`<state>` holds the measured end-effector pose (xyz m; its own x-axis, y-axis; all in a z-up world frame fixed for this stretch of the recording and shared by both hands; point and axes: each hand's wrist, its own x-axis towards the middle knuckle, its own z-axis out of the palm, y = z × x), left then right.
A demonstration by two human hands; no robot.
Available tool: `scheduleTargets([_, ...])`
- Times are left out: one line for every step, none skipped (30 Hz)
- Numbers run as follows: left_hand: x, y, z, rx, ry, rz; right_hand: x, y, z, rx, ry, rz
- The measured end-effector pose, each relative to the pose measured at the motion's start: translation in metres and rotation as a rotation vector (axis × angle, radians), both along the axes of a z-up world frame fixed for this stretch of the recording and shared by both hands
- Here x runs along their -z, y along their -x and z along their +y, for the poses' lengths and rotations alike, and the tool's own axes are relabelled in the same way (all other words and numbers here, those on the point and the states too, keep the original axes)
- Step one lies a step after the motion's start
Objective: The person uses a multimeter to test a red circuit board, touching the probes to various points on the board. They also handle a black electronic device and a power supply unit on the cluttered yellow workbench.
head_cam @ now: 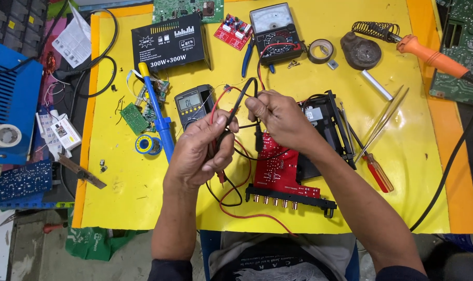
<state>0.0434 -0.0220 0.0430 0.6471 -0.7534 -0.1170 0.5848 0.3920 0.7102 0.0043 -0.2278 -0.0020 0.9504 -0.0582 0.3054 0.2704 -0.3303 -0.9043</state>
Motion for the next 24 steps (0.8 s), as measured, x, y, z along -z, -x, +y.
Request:
scheduleTargets([0.001, -0.004, 0.001, -0.003, -0.002, 0.002, -0.004, 0.004, -0.005, -0.003, -0.002, 0.002])
scheduleTargets([0.002, -0.009, 0.002, -0.006, 0.001, -0.014, -0.01, 0.008, -0.01, -0.087, 0.044, 0.058])
scheduleTargets([0.002, -0.013, 0.003, -0.01, 0.003, -0.029, -0.015, 0.012, -0.015, -0.172, 0.09, 0.113])
scheduleTargets([0.004, -0.015, 0.001, -0.013, 0.004, -0.028, -0.017, 0.016, -0.015, -0.175, 0.091, 0.114])
scheduleTargets([0.007, -0.016, -0.001, -0.007, 0.03, -0.026, -0.019, 0.02, -0.015, -0.202, 0.171, 0.172])
scheduleTargets([0.008, -0.018, -0.003, -0.002, 0.056, -0.023, -0.021, 0.023, -0.015, -0.23, 0.252, 0.229])
scheduleTargets([0.007, -0.014, -0.007, -0.005, 0.058, -0.021, -0.01, 0.021, -0.013, -0.233, 0.253, 0.231])
scheduleTargets([0.005, -0.011, -0.011, -0.008, 0.08, 0.006, 0.003, 0.02, -0.01, -0.113, 0.407, 0.212])
scheduleTargets([0.004, -0.007, -0.015, -0.01, 0.102, 0.033, 0.015, 0.02, -0.008, 0.008, 0.559, 0.19])
scheduleTargets([0.003, -0.004, -0.018, -0.008, 0.103, 0.036, 0.015, 0.022, -0.006, 0.01, 0.56, 0.193])
scheduleTargets([0.002, -0.001, -0.022, -0.016, 0.103, 0.052, 0.014, 0.024, -0.004, 0.06, 0.525, 0.228])
scheduleTargets([0.001, 0.002, -0.024, -0.026, 0.102, 0.066, 0.013, 0.026, -0.001, 0.11, 0.491, 0.261])
scheduleTargets([0.002, -0.001, -0.025, -0.026, 0.102, 0.067, -0.005, 0.035, 0.002, 0.11, 0.491, 0.262])
scheduleTargets([0.002, -0.004, -0.025, -0.07, 0.093, 0.054, -0.022, 0.043, 0.006, 0.198, 0.62, 0.199])
scheduleTargets([0.003, -0.006, -0.025, -0.114, 0.084, 0.042, -0.04, 0.052, 0.009, 0.287, 0.747, 0.134])
scheduleTargets([0.005, -0.01, -0.023, -0.118, 0.085, 0.041, -0.039, 0.06, 0.003, 0.283, 0.747, 0.132])
scheduleTargets([0.008, -0.013, -0.021, -0.132, 0.076, 0.028, -0.039, 0.069, -0.004, 0.292, 0.807, 0.082])
scheduleTargets([0.01, -0.016, -0.019, -0.141, 0.067, 0.015, -0.038, 0.077, -0.01, 0.305, 0.866, 0.034])
scheduleTargets([0.007, -0.017, -0.015, -0.141, 0.067, 0.016, -0.032, 0.085, -0.026, 0.305, 0.866, 0.035])
scheduleTargets([0.004, -0.017, -0.012, -0.058, -0.013, 0.048, -0.025, 0.094, -0.043, 0.269, 0.983, 0.256])
scheduleTargets([0.002, -0.018, -0.009, 0.024, -0.093, 0.081, -0.019, 0.102, -0.06, 0.235, 1.092, 0.481])
scheduleTargets([0.002, -0.019, -0.006, 0.023, -0.091, 0.084, -0.026, 0.111, -0.071, 0.233, 1.095, 0.484])
scheduleTargets([0.002, -0.021, -0.003, 0.0, -0.119, 0.09, -0.034, 0.12, -0.083, 0.223, 0.709, 0.533])
scheduleTargets([0.002, -0.022, -0.001, -0.023, -0.146, 0.095, -0.041, 0.129, -0.094, 0.209, 0.32, 0.566])
